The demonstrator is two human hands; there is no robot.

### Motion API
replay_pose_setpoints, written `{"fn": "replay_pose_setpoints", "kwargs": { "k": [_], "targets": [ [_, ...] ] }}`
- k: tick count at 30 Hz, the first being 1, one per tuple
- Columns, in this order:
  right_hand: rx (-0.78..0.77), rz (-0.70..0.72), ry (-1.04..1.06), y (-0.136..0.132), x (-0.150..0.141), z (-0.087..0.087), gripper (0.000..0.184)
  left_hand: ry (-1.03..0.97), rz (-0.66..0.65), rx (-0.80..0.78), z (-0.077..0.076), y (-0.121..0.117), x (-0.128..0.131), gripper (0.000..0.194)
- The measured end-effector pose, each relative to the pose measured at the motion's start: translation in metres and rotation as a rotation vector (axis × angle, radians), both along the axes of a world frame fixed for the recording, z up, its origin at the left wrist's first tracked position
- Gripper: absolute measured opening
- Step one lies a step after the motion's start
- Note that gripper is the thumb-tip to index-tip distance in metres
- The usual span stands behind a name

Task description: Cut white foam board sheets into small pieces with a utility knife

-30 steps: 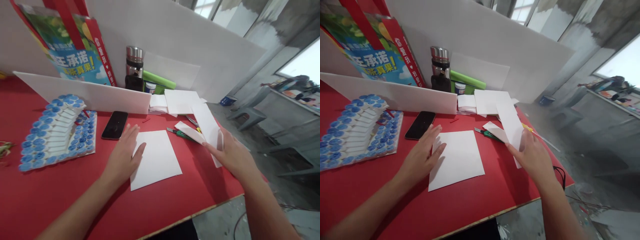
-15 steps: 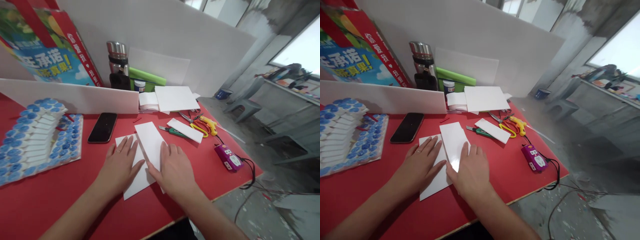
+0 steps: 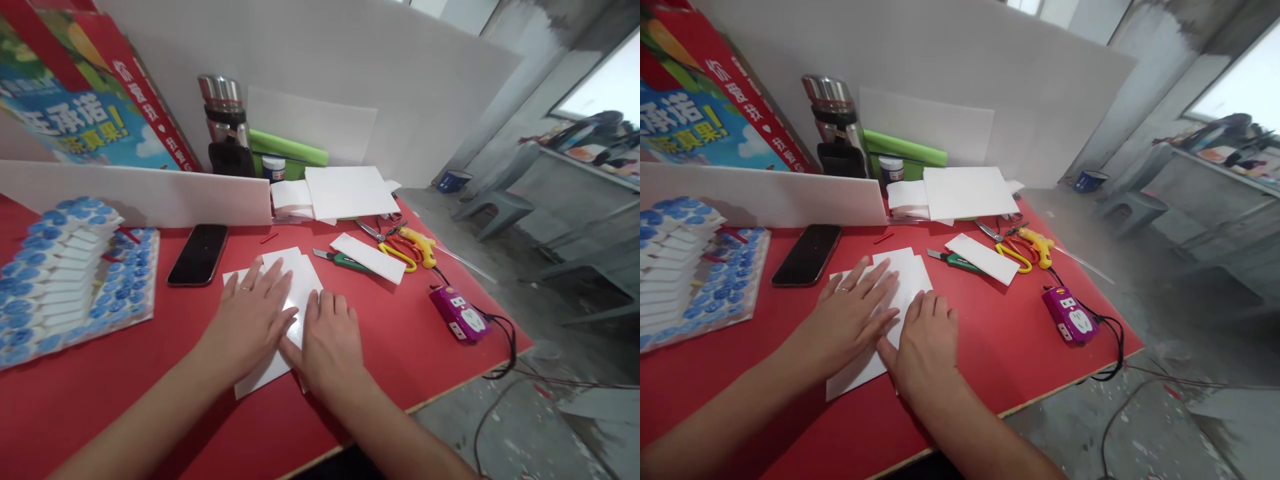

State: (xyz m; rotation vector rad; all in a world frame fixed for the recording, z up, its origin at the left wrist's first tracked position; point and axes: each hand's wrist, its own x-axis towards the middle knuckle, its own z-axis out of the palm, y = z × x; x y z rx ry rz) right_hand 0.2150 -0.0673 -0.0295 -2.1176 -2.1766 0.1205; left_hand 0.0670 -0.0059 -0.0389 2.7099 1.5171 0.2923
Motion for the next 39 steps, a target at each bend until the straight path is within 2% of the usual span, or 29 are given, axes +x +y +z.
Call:
{"fn": "replay_pose_setpoints", "kwargs": {
  "k": [2,4,7,9,11,14,16,20,26,30,32,35,37,39],
  "targets": [
    [-0.025,0.014,0.029,0.001,0.006,0.005,0.083,0.024,-0.048,-0.060,-0.001,0.004,0.009,0.055],
    [-0.037,0.058,0.109,0.003,0.022,0.012,0.077,0.039,-0.077,-0.127,-0.005,0.010,0.013,0.055],
    [-0.055,0.133,0.343,0.007,0.065,0.019,0.047,0.005,-0.103,-0.126,-0.016,0.017,0.010,0.056],
    [-0.062,0.120,0.434,0.007,0.095,0.019,0.030,-0.024,-0.125,-0.109,-0.022,0.020,0.006,0.056],
    [-0.073,0.150,0.441,0.005,0.118,0.017,0.034,-0.040,-0.136,-0.106,-0.024,0.021,0.003,0.056],
    [-0.145,0.272,0.462,0.000,0.130,0.011,0.050,-0.057,-0.142,-0.112,-0.026,0.022,0.001,0.056],
    [-0.185,0.333,0.475,-0.003,0.128,0.006,0.059,-0.071,-0.151,-0.115,-0.026,0.024,-0.001,0.056],
    [-0.221,0.359,0.480,0.001,0.122,0.002,0.069,-0.070,-0.182,-0.119,-0.025,0.025,-0.005,0.054],
    [-0.218,0.407,0.463,0.012,0.124,-0.002,0.058,-0.026,-0.154,-0.148,-0.018,0.020,-0.002,0.055],
    [-0.182,0.416,0.439,0.012,0.126,-0.005,0.048,-0.109,-0.153,-0.192,-0.018,0.021,-0.003,0.064],
    [-0.117,0.380,0.425,0.006,0.121,-0.004,0.044,-0.263,-0.135,-0.215,-0.018,0.022,-0.006,0.068],
    [0.015,0.263,0.401,-0.009,0.095,0.000,0.049,-0.646,0.025,-0.281,-0.017,0.023,-0.008,0.066],
    [0.067,0.239,0.346,-0.018,0.069,0.000,0.068,-0.900,0.155,-0.329,-0.016,0.023,-0.009,0.065],
    [0.042,0.245,0.259,-0.023,0.044,-0.003,0.090,-1.092,0.230,-0.337,-0.015,0.024,-0.010,0.064]
  ]
}}
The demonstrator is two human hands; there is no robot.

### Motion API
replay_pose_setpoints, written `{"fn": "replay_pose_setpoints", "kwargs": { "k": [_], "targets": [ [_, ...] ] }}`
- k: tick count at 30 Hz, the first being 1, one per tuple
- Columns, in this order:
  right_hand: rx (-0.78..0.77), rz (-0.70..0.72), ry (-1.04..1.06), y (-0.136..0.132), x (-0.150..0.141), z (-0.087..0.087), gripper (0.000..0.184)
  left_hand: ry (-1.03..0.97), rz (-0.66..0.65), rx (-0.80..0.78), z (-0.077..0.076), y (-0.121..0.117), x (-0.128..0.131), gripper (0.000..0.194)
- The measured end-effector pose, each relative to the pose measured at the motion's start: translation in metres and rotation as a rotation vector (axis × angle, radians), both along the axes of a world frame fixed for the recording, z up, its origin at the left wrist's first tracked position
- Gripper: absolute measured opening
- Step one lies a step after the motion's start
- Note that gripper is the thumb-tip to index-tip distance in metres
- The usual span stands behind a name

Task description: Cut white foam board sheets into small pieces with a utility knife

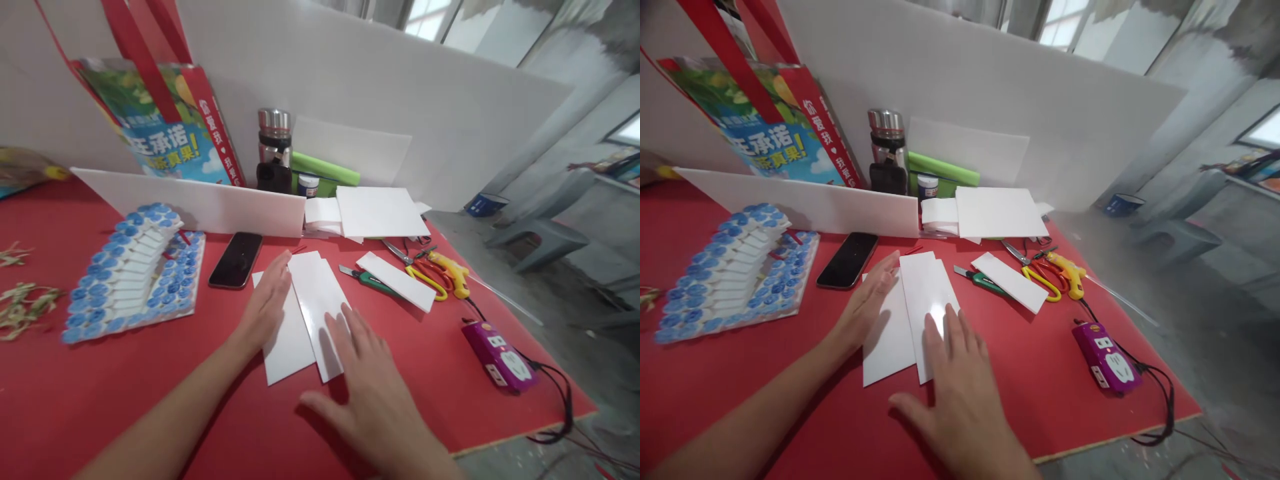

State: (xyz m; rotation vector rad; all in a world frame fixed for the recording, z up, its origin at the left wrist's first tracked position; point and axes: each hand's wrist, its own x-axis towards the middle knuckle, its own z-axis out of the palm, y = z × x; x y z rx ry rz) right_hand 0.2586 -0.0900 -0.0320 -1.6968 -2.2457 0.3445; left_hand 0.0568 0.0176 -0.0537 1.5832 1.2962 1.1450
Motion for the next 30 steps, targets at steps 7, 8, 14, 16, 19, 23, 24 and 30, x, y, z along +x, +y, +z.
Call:
{"fn": "replay_pose_setpoints", "kwargs": {
  "k": [7,8,14,16,19,23,24,30],
  "targets": [
    [-0.020,-0.049,0.022,0.003,-0.004,-0.007,0.063,-0.136,0.077,0.038,-0.001,0.005,-0.015,0.060],
    [-0.001,-0.046,0.066,0.001,0.002,-0.002,0.058,-0.111,0.080,0.037,-0.001,0.006,-0.016,0.060],
    [-0.052,-0.232,0.522,-0.003,0.013,0.019,0.033,0.111,0.108,0.147,0.008,0.000,-0.014,0.066],
    [-0.133,-0.291,0.683,0.004,0.014,0.011,0.037,0.251,0.062,0.238,0.009,-0.002,-0.011,0.066],
    [-0.158,-0.287,0.691,0.016,0.022,-0.007,0.042,0.543,-0.061,0.338,0.005,-0.005,-0.005,0.064],
    [0.016,-0.240,0.365,0.023,0.039,-0.014,0.031,0.893,-0.213,0.344,-0.005,-0.012,0.005,0.071],
    [0.037,-0.224,0.333,0.025,0.042,-0.012,0.032,0.935,-0.222,0.333,-0.006,-0.014,0.007,0.075],
    [-0.093,-0.204,0.470,0.038,0.041,-0.005,0.040,1.006,-0.239,0.325,-0.003,-0.026,0.015,0.090]
  ]
}}
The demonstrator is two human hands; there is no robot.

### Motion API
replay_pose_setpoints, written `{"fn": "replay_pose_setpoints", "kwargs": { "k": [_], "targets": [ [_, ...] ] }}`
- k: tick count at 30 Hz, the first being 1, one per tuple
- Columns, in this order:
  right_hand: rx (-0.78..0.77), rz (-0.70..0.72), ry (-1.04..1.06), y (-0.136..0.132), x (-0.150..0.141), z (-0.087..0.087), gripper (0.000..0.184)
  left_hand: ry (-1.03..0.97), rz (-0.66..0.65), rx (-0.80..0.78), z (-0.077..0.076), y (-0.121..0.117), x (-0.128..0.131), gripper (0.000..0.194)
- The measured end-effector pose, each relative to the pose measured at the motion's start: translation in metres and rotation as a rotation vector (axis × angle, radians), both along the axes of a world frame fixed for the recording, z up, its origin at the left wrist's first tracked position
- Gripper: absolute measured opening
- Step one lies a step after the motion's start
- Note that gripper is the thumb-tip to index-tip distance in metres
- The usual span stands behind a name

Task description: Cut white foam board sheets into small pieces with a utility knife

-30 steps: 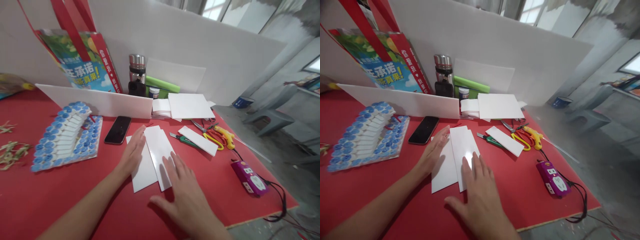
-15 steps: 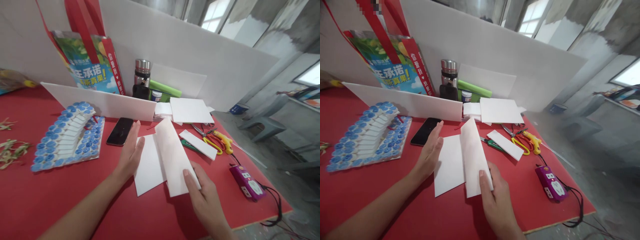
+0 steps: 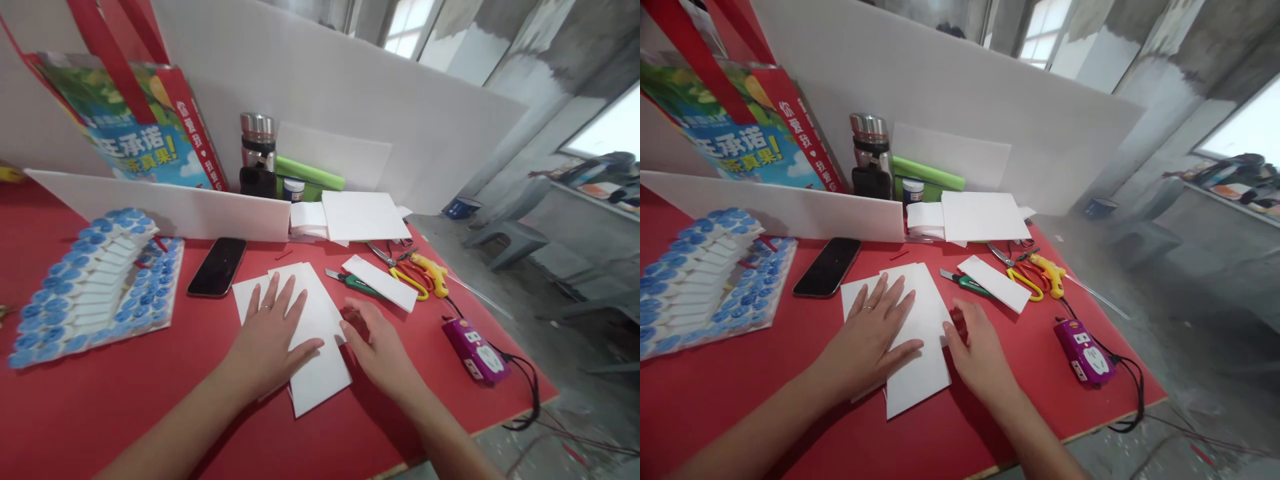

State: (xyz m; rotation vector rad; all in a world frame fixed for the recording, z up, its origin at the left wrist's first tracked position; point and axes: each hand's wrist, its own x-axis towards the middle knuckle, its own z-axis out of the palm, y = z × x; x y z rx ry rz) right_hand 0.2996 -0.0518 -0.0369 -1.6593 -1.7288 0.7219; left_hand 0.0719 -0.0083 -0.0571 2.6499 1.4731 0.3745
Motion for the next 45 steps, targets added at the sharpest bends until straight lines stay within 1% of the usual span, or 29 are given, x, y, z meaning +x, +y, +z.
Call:
{"fn": "replay_pose_setpoints", "kwargs": {
  "k": [5,8,11,14,16,18,20,22,23,26,29,32,35,37,41,45],
  "targets": [
    [-0.023,-0.028,0.023,-0.004,-0.007,-0.004,0.039,0.004,-0.016,-0.027,-0.008,-0.001,0.001,0.088],
    [-0.035,-0.007,0.024,-0.009,-0.010,-0.004,0.035,0.001,-0.028,-0.021,-0.010,0.000,-0.001,0.089],
    [-0.028,0.035,-0.013,-0.009,-0.010,-0.002,0.034,0.016,-0.050,-0.051,-0.008,0.001,-0.003,0.092],
    [-0.017,0.117,-0.063,-0.004,-0.002,0.001,0.037,0.041,-0.073,-0.091,-0.003,0.004,-0.004,0.095],
    [-0.013,0.204,-0.120,0.001,0.009,0.005,0.044,0.048,-0.095,-0.091,-0.002,0.006,-0.007,0.095],
    [-0.057,0.333,-0.182,0.006,0.021,0.008,0.056,0.048,-0.126,-0.073,-0.002,0.009,-0.009,0.092],
    [-0.139,0.462,-0.215,0.012,0.031,0.012,0.074,0.043,-0.158,-0.052,-0.003,0.012,-0.011,0.091],
    [-0.187,0.528,-0.217,0.019,0.036,0.014,0.093,0.038,-0.188,-0.040,-0.003,0.014,-0.012,0.091],
    [-0.190,0.541,-0.216,0.023,0.037,0.014,0.099,0.036,-0.201,-0.038,-0.003,0.015,-0.012,0.090],
    [-0.184,0.547,-0.211,0.030,0.035,0.014,0.104,0.038,-0.229,-0.039,-0.002,0.016,-0.010,0.089],
    [-0.198,0.517,-0.204,0.031,0.033,0.012,0.106,0.060,-0.233,-0.047,0.001,0.018,-0.009,0.089],
    [-0.180,0.517,-0.208,0.029,0.033,0.009,0.103,0.080,-0.232,-0.049,0.001,0.019,-0.008,0.091],
    [-0.155,0.541,-0.227,0.027,0.034,0.007,0.099,0.079,-0.223,-0.035,0.000,0.019,-0.008,0.090],
    [-0.149,0.532,-0.230,0.026,0.033,0.007,0.097,0.081,-0.213,-0.028,-0.001,0.018,-0.007,0.089],
    [-0.144,0.506,-0.204,0.025,0.032,0.007,0.096,0.105,-0.203,-0.027,-0.002,0.017,-0.005,0.089],
    [-0.136,0.518,-0.200,0.025,0.033,0.005,0.096,0.100,-0.199,0.002,-0.004,0.017,-0.005,0.090]
  ]
}}
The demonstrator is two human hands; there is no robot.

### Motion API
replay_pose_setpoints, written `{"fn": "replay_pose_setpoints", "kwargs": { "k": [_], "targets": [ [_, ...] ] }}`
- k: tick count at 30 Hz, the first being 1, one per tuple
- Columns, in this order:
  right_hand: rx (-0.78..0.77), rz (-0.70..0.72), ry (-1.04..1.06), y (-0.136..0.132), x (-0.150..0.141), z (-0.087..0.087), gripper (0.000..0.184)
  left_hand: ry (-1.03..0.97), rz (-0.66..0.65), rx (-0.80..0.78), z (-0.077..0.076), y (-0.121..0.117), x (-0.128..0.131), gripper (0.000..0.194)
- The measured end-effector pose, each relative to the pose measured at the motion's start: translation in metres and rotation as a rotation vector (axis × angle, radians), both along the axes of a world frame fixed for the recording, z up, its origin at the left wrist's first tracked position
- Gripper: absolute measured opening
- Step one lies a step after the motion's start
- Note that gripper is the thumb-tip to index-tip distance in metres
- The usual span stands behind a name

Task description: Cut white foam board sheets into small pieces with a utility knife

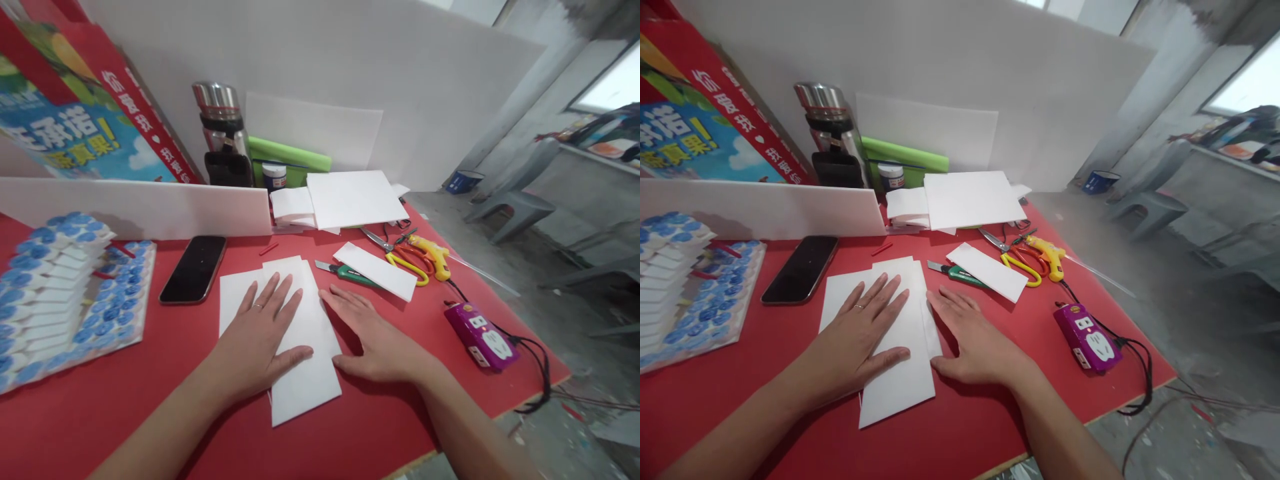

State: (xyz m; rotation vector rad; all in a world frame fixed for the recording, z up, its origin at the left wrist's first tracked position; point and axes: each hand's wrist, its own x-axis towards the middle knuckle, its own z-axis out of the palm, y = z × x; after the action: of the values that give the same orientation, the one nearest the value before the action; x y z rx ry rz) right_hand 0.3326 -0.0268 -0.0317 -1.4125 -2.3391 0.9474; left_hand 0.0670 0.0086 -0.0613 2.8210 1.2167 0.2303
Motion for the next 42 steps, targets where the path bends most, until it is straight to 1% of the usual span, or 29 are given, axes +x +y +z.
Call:
{"fn": "replay_pose_setpoints", "kwargs": {
  "k": [5,9,19,35,42],
  "targets": [
    [-0.011,0.003,-0.028,0.0012,0.0004,-0.0010,0.097,-0.001,-0.006,0.040,-0.0035,-0.0003,-0.0001,0.088],
    [-0.003,0.009,-0.028,0.0003,-0.0004,-0.0002,0.096,0.012,-0.006,0.048,-0.0028,-0.0007,0.0008,0.087],
    [-0.008,0.025,-0.050,0.0025,-0.0002,0.0003,0.095,0.024,0.003,0.019,0.0004,-0.0013,0.0029,0.088],
    [0.004,0.008,-0.028,-0.0006,-0.0010,-0.0002,0.094,0.002,0.025,0.028,-0.0015,-0.0032,0.0033,0.088],
    [-0.009,0.006,-0.035,0.0007,0.0005,-0.0025,0.095,0.006,0.039,-0.025,0.0023,-0.0029,0.0057,0.089]
  ]
}}
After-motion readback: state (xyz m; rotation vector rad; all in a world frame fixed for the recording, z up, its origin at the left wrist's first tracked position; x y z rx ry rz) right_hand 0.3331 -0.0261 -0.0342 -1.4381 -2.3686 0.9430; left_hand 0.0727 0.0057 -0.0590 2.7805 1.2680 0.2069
